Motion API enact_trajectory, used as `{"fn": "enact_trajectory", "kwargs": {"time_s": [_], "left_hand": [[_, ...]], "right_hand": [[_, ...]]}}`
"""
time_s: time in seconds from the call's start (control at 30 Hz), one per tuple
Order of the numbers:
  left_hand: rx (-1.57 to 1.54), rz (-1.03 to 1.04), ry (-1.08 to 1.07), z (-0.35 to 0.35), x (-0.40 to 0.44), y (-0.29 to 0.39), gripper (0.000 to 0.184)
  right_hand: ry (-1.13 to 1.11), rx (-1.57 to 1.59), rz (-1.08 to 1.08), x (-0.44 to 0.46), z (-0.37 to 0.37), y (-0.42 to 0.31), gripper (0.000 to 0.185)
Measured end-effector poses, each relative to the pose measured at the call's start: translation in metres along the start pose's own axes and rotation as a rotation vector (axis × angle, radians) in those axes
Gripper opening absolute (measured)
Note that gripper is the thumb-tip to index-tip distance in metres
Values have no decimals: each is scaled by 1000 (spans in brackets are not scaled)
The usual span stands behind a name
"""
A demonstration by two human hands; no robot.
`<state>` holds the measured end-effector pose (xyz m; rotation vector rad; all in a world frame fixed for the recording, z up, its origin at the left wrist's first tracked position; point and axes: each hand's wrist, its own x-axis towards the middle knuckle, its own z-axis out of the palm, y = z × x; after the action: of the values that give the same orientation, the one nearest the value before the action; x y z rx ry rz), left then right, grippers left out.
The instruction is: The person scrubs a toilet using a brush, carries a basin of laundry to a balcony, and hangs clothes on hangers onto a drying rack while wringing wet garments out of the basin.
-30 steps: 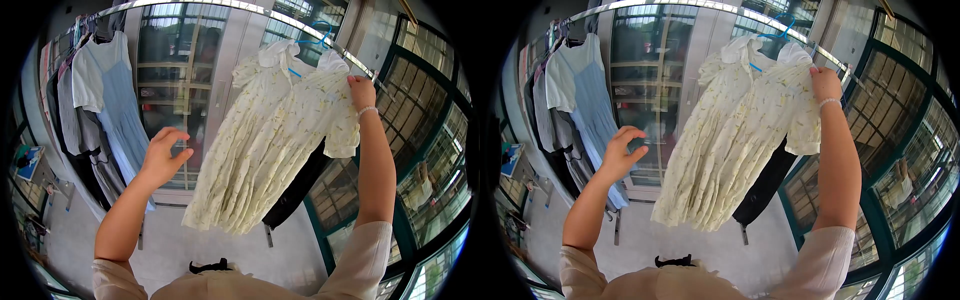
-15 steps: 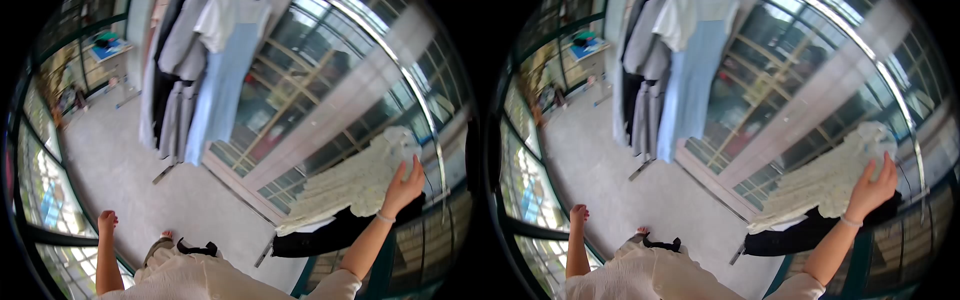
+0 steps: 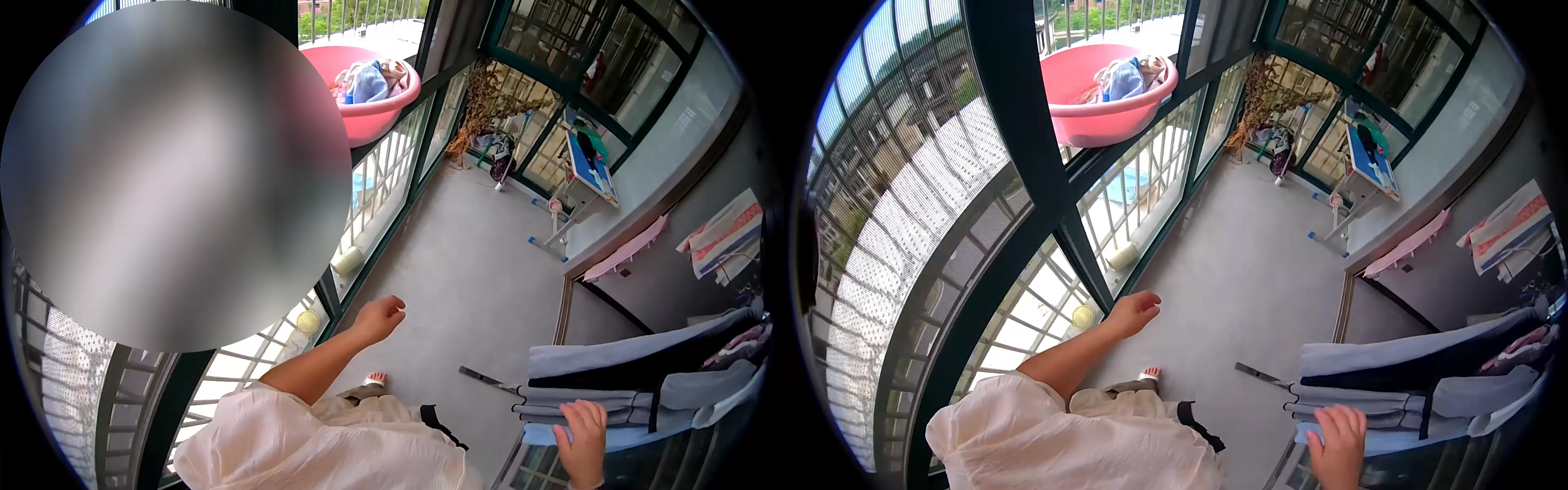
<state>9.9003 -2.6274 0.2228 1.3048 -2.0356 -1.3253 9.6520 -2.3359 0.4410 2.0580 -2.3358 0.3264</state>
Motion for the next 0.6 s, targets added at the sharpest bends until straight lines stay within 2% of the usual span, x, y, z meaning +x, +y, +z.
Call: {"fn": "enact_trajectory", "kwargs": {"time_s": [0.1, 0.27, 0.37, 0.5, 0.6], "left_hand": [[12, -9, 141, -47, 36, 7, 27], [-130, 128, 350, -97, 73, 31, 21], [-139, 269, 430, -115, 81, 54, 19], [41, 377, 460, -139, 77, 80, 14], [201, 440, 606, -153, 77, 97, 15]], "right_hand": [[-113, 96, -175, 86, 16, 13, 30], [-184, 70, -435, 235, 21, -3, 32], [-178, 115, -704, 324, 28, -19, 33], [-8, 198, -1050, 435, 24, -56, 32], [141, 302, -1262, 509, 17, -86, 26]]}}
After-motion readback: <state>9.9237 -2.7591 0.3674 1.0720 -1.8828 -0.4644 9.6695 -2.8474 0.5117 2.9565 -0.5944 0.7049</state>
